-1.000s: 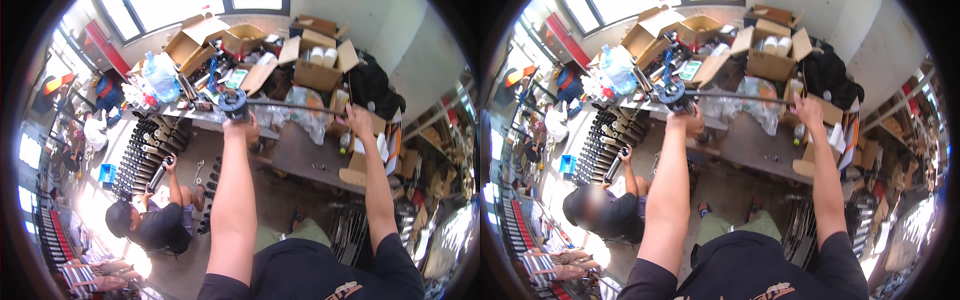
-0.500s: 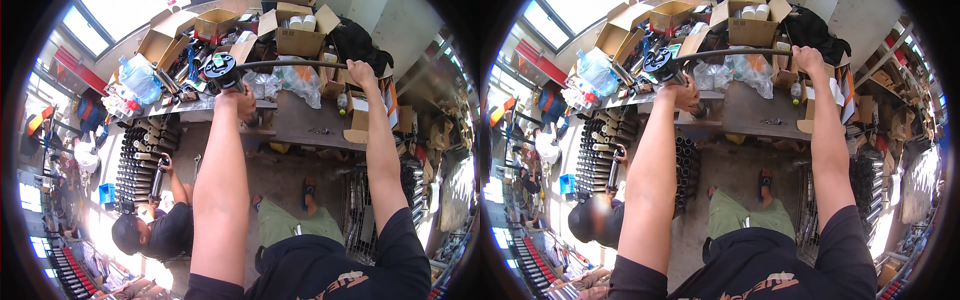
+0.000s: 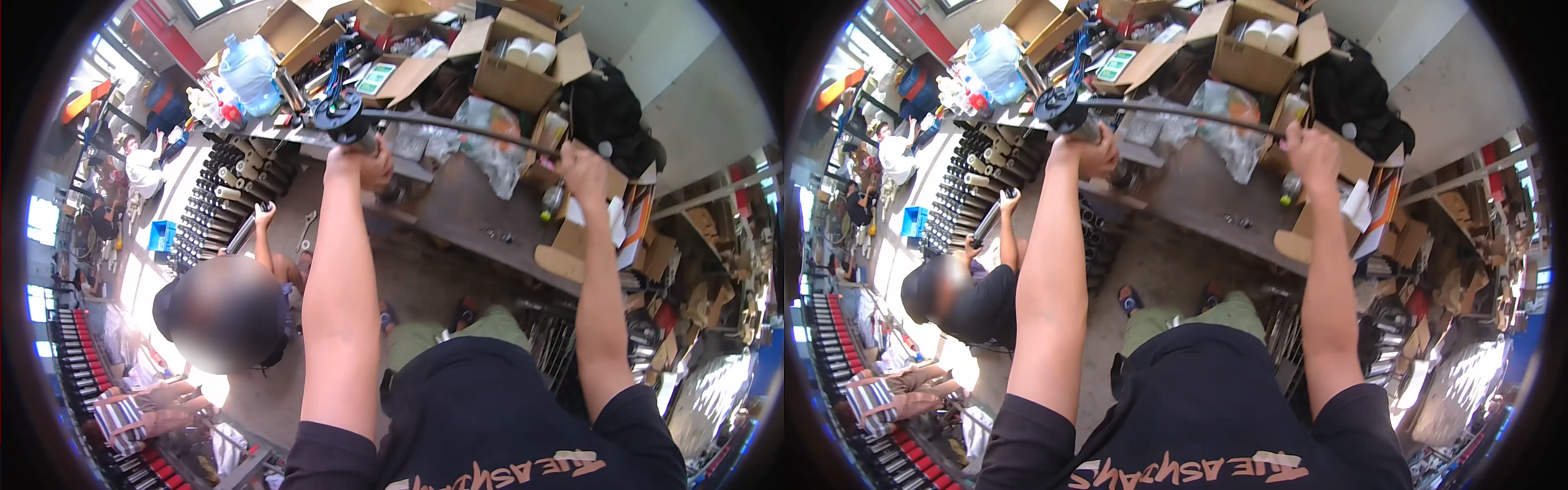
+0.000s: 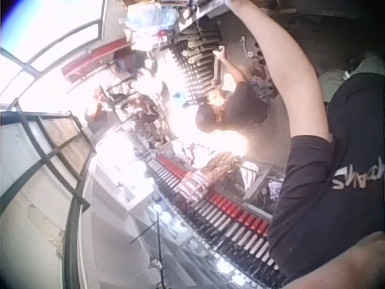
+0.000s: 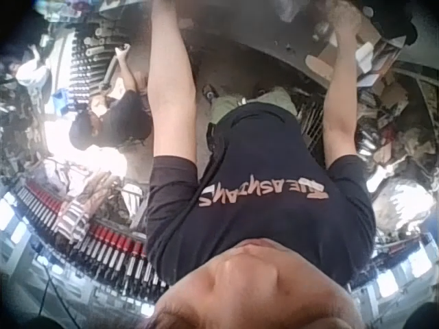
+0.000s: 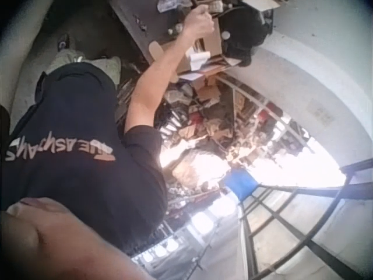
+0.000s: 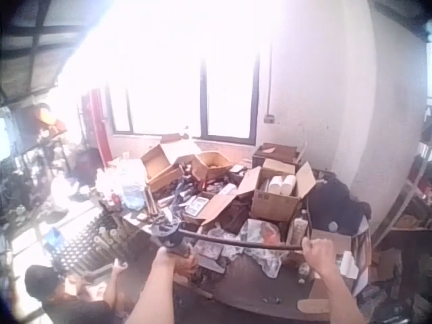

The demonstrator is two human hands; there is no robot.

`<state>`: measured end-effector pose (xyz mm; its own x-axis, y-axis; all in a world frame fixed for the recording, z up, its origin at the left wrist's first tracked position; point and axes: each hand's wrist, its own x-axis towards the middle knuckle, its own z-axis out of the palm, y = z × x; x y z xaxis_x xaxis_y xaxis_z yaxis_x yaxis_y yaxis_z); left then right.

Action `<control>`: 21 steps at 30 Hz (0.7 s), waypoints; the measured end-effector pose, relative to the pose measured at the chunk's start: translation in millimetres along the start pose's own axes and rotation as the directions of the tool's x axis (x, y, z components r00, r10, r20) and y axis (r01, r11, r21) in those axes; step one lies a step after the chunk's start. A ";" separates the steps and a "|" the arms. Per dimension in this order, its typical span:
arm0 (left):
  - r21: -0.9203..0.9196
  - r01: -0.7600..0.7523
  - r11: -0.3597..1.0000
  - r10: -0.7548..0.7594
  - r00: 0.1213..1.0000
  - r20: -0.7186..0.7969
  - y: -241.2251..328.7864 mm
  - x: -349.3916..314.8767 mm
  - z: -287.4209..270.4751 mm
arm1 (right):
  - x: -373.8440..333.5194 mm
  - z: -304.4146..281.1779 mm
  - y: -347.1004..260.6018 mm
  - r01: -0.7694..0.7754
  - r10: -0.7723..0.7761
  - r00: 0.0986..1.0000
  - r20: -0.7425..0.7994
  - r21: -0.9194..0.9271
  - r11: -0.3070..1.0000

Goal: The person assembles industrial cylinders by inserting a long metal rod through the top of each cylinder, rotating a handle to secure it, and then placing the finished assembly onto a cart with others.

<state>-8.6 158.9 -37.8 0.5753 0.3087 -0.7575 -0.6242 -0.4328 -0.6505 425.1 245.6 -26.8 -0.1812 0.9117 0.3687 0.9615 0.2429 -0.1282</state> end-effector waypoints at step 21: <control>-0.082 -0.016 0.997 -0.007 0.964 -0.264 -4.5 34.5 27.6 | -9.1 -12.5 7.8 -0.240 0.233 0.969 -0.088 -0.093 0.966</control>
<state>-0.6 194.9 -62.6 0.6985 0.0769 -0.7114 -0.5879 -0.5052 -0.6318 436.8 235.1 -19.7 0.0663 0.9105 0.4082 0.9918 -0.0153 -0.1268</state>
